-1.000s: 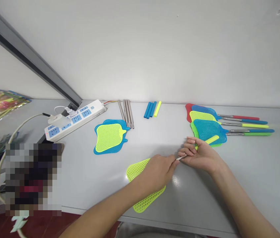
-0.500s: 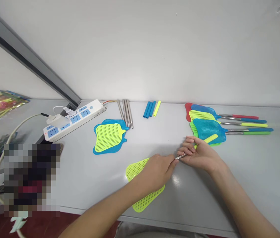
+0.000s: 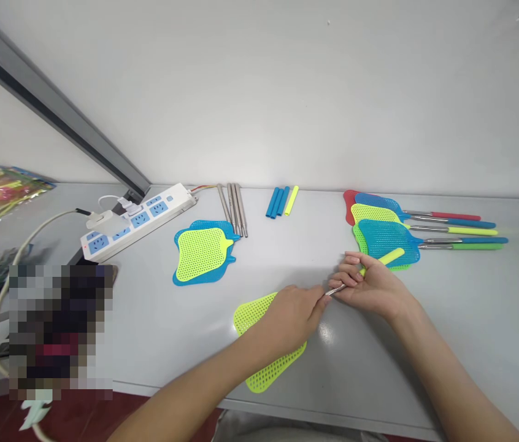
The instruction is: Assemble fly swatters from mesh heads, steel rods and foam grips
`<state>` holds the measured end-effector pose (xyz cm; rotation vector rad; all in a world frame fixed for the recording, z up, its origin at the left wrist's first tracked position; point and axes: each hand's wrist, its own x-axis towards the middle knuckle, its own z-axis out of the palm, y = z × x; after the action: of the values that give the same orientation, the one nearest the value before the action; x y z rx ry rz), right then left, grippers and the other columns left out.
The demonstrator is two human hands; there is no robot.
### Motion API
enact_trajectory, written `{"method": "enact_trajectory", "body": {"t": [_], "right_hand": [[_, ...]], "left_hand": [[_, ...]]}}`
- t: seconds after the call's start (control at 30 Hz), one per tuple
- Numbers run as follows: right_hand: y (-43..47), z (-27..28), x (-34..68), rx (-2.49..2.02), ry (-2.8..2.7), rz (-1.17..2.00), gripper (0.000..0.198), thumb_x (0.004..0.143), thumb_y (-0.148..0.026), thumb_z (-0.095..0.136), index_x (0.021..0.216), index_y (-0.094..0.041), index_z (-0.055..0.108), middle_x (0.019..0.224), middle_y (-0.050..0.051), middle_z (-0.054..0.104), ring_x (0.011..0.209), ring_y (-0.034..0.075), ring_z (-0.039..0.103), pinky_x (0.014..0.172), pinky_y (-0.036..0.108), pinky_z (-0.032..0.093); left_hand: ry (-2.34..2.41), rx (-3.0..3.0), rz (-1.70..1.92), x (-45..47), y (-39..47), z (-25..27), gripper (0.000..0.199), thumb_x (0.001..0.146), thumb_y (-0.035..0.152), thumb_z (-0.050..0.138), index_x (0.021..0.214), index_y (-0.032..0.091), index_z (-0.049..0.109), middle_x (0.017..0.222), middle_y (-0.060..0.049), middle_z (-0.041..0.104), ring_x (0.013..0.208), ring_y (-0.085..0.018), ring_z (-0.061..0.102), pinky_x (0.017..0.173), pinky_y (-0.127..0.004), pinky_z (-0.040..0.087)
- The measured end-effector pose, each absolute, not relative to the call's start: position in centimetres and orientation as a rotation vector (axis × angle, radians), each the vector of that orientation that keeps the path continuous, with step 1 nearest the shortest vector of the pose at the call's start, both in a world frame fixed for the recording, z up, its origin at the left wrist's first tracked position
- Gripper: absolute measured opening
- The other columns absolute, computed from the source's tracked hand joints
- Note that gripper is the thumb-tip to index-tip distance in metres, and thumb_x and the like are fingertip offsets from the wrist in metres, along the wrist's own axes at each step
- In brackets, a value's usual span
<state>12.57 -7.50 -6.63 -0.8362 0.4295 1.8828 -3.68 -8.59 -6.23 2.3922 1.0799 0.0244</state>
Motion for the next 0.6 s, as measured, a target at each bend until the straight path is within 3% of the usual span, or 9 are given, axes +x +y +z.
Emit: {"method": "enact_trajectory", "body": {"t": [0.6], "right_hand": [[-7.45, -6.73, 12.58, -0.821, 0.456, 1.882, 0.023, 0.069, -0.011, 0.045, 0.057, -0.02, 0.028, 0.047, -0.007, 0.013, 0.04, 0.008, 0.014, 0.042, 0.024, 0.028]], "left_hand": [[1.071, 2.36, 0.012, -3.71, -8.57, -6.16, 0.039, 0.088, 0.037, 0.015, 0.074, 0.019, 0.047, 0.061, -0.001, 0.053, 0.059, -0.016, 0.049, 0.051, -0.026, 0.029]]}}
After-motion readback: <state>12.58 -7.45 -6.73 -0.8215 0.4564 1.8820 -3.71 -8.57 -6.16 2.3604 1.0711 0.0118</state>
